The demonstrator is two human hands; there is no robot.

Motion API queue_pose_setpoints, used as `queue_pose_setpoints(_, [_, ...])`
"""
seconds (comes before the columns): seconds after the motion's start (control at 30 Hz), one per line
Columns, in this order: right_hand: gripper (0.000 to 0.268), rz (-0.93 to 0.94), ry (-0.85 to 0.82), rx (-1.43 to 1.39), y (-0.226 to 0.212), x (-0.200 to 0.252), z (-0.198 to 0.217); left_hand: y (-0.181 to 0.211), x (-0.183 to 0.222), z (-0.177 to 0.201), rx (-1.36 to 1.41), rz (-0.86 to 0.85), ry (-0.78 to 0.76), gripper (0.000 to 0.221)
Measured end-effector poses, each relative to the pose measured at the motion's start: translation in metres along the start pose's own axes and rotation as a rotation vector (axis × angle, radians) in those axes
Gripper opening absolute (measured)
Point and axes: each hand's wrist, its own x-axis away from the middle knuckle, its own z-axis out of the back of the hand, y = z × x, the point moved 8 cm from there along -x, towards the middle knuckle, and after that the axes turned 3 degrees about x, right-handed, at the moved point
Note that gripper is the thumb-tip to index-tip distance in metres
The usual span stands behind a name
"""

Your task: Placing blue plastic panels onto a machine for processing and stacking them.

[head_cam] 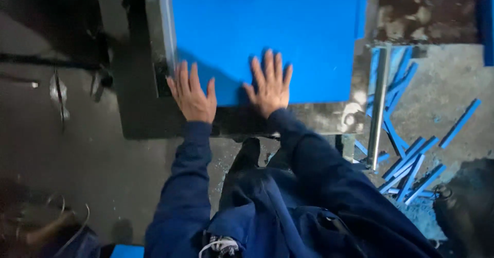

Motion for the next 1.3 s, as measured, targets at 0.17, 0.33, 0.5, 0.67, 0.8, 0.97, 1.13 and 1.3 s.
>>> queue_pose_setpoints(0.17, [0.086,0.024,-0.04,-0.168,0.004,0.096,0.0,-0.024,0.07,-0.016,0.079,0.221,-0.117,0.079])
queue_pose_setpoints(0.33, [0.092,-0.395,-0.251,-0.172,0.107,0.126,0.037,-0.061,0.112,-0.018,0.103,0.698,-0.273,0.105])
queue_pose_setpoints(0.5, [0.109,-0.661,0.136,-0.386,0.221,0.174,0.018,-0.087,0.15,-0.04,0.041,0.647,-0.315,0.099])
queue_pose_setpoints(0.67, [0.104,-0.614,0.035,-0.455,0.248,0.196,0.028,-0.056,0.22,-0.037,0.211,0.659,-0.405,0.072])
queue_pose_setpoints(0.8, [0.086,-0.588,-0.004,-0.397,0.28,0.208,0.039,-0.126,0.298,-0.074,0.322,1.039,-0.457,0.072])
queue_pose_setpoints(0.97, [0.086,-0.745,-0.355,-0.507,0.327,0.228,-0.003,-0.108,0.319,-0.093,0.366,1.213,-0.139,0.078])
queue_pose_setpoints(1.13, [0.081,-0.703,-0.374,-0.462,0.349,0.251,0.027,-0.011,0.281,-0.031,0.193,0.203,0.217,0.068])
queue_pose_setpoints(1.3, [0.068,-0.867,-0.285,-0.524,0.404,0.302,0.07,0.014,0.301,-0.042,0.251,1.143,-0.055,0.059])
